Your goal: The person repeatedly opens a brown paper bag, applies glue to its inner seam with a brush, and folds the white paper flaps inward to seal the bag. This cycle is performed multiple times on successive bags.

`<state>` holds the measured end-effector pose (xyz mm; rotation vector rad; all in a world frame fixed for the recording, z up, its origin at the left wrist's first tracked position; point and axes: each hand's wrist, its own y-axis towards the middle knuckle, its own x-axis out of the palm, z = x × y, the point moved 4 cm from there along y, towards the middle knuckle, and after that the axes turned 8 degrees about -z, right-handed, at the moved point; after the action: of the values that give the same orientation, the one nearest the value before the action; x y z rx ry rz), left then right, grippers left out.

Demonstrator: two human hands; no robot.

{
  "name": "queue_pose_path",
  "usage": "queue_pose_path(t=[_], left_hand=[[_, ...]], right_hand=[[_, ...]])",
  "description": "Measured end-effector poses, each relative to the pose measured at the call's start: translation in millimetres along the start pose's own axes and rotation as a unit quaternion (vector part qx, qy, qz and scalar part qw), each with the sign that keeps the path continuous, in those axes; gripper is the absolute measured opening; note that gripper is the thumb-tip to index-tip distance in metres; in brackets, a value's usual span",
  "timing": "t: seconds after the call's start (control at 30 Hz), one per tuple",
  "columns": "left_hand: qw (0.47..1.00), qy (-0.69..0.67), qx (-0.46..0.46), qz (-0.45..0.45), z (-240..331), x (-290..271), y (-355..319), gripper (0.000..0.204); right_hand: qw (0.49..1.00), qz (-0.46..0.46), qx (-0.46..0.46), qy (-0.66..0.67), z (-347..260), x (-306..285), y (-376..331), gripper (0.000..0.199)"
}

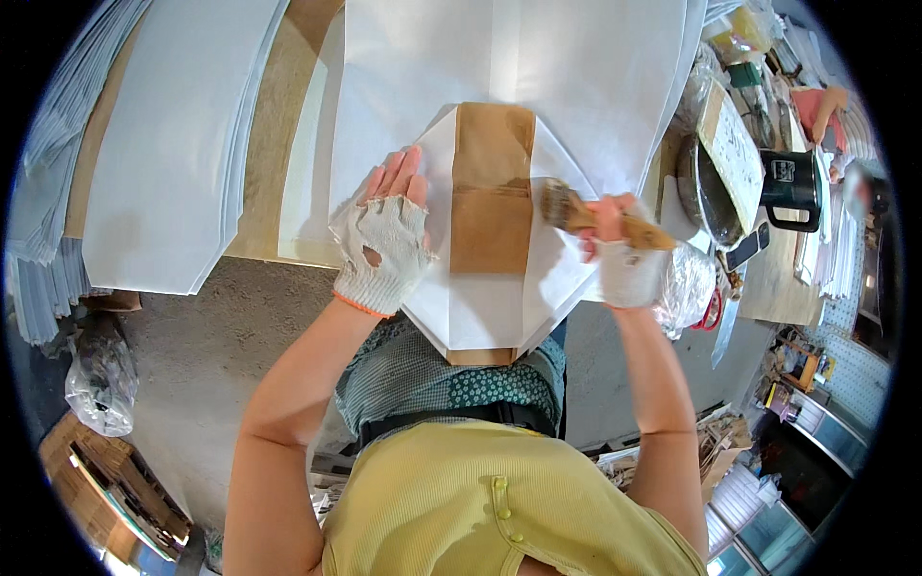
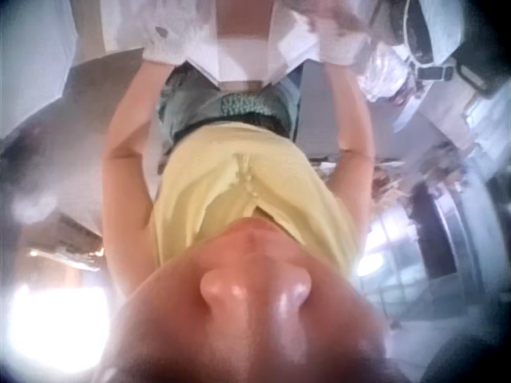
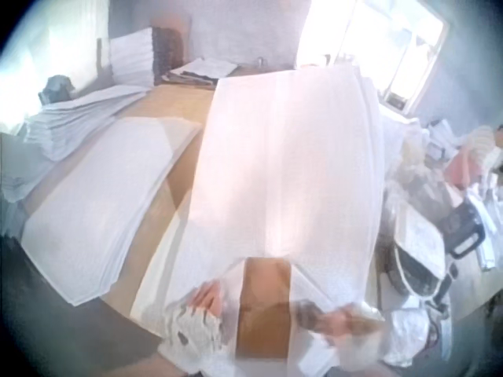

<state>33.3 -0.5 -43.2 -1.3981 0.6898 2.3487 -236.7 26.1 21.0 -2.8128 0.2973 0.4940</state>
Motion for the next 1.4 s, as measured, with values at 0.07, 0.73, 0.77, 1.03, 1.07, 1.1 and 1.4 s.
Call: queue_pose_path(t=[0.07,0.73,0.77,1.03,1.07,1.1,1.4], left_hand=[[1.0,0.001,-0.003,0.007,2,1,5,0.066],[0.997,-0.042,-0.047,0.037,1,-7,2,0.046],[0.998,-0.029,-0.039,0.043,-1,-8,2,0.049],[0.77,-0.583,-0.256,0.042,10,3,5,0.055],[0.823,-0.517,-0.23,0.049,5,5,4,0.053],[0.868,-0.449,-0.202,0.059,-1,7,2,0.05],[0.999,-0.021,-0.015,0.026,16,-8,11,0.048]], right_hand=[[0.999,-0.018,0.004,0.026,-2,29,13,0.038],[0.832,-0.115,-0.462,-0.285,-88,96,78,0.016],[0.887,-0.188,-0.369,-0.205,-81,90,74,0.011],[0.8,-0.232,-0.482,-0.272,-44,61,52,0.018],[0.777,-0.208,-0.483,-0.345,-36,69,57,0.023],[0.75,-0.187,-0.477,-0.418,-30,72,61,0.028],[0.739,0.273,-0.258,-0.56,7,-164,-43,0.043]])
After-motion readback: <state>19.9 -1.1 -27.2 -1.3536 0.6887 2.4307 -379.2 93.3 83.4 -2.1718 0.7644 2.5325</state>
